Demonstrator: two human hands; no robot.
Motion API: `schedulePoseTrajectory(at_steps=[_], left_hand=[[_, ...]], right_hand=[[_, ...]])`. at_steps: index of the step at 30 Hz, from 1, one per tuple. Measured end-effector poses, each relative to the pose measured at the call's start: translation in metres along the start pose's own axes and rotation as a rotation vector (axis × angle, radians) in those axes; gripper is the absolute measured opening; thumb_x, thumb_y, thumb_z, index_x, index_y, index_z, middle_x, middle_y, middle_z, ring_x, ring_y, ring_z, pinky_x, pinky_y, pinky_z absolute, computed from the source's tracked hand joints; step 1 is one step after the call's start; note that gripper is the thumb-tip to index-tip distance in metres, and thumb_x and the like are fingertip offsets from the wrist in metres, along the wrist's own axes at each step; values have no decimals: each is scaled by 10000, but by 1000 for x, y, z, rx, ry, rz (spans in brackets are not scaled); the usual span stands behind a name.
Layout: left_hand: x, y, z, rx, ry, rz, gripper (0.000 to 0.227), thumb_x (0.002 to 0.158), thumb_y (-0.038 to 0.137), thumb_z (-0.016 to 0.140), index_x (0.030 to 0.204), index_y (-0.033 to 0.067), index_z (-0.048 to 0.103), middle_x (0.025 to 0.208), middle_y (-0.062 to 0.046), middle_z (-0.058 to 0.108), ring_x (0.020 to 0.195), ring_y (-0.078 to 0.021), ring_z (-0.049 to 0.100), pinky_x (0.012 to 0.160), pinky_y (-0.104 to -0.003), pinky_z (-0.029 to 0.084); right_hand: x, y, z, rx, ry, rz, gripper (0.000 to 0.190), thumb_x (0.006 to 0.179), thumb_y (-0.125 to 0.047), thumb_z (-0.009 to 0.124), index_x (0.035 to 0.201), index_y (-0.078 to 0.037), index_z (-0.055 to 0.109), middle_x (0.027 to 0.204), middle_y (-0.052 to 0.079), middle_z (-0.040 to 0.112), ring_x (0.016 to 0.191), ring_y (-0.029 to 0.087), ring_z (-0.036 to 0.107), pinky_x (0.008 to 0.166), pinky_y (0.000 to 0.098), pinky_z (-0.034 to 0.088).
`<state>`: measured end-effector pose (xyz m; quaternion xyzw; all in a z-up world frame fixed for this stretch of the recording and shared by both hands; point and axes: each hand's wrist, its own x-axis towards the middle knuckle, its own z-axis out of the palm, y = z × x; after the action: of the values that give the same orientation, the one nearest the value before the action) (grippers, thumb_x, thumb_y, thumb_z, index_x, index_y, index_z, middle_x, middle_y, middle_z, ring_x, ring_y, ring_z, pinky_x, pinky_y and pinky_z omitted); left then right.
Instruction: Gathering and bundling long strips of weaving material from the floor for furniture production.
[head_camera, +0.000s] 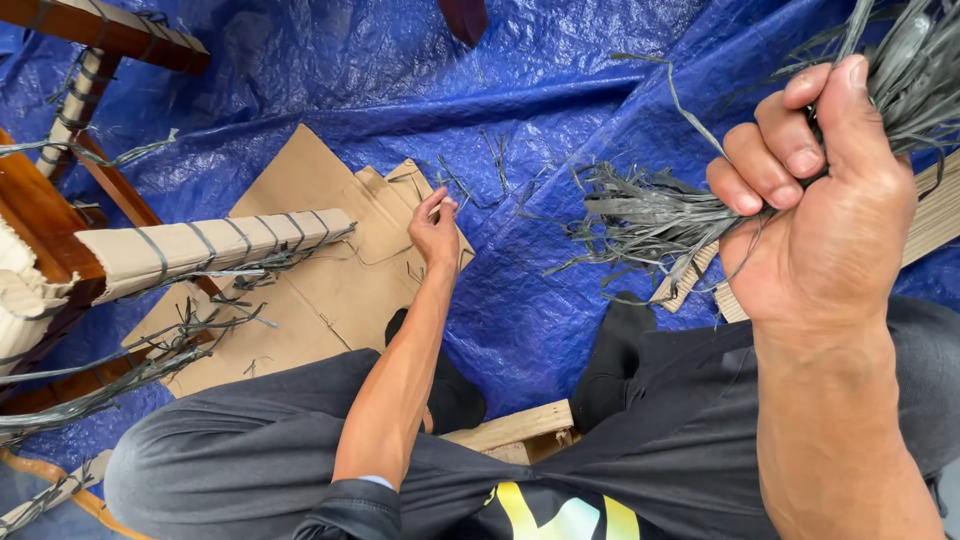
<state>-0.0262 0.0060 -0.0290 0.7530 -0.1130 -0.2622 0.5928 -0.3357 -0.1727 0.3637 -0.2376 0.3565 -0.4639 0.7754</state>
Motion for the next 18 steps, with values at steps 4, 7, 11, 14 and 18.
schedulePoseTrajectory(at_steps=[4,7,11,14,18], left_hand=[[3,-17,24,321,16,76,290,850,181,804,1094,34,749,956,-107,733,758,-189,704,685,-318,565],[3,-32,36,641,118,138,366,740,279,911,966,40,751,902,-126,714,766,-265,713,717,-402,573],[0,-17,42,790,170,74,393,678,319,942,888,48,750,844,-127,728,784,-307,702,733,-452,557],[6,-12,35,811,141,-29,302,703,287,906,850,64,766,828,-104,756,777,-287,722,746,-433,568],[14,-15,25,762,27,-77,183,746,231,849,816,77,780,780,-80,771,728,-237,747,738,-377,588]], right_hand=[[1,-1,0,-2,9,4,348,1235,-288,485,954,-89,529,710,-52,315,588,51,259,580,222,257],[1,0,5,-13,14,-5,342,1226,-285,478,952,-86,531,707,-48,318,586,54,260,579,229,259],[1,1,13,4,21,4,341,1213,-282,472,941,-85,530,730,-35,354,580,57,266,572,235,261],[2,4,19,-5,22,11,367,1232,-297,489,943,-78,540,727,-34,359,614,66,303,569,239,260],[3,10,19,-27,-5,-1,318,1218,-291,518,991,-74,570,732,-34,370,619,65,312,607,254,298]])
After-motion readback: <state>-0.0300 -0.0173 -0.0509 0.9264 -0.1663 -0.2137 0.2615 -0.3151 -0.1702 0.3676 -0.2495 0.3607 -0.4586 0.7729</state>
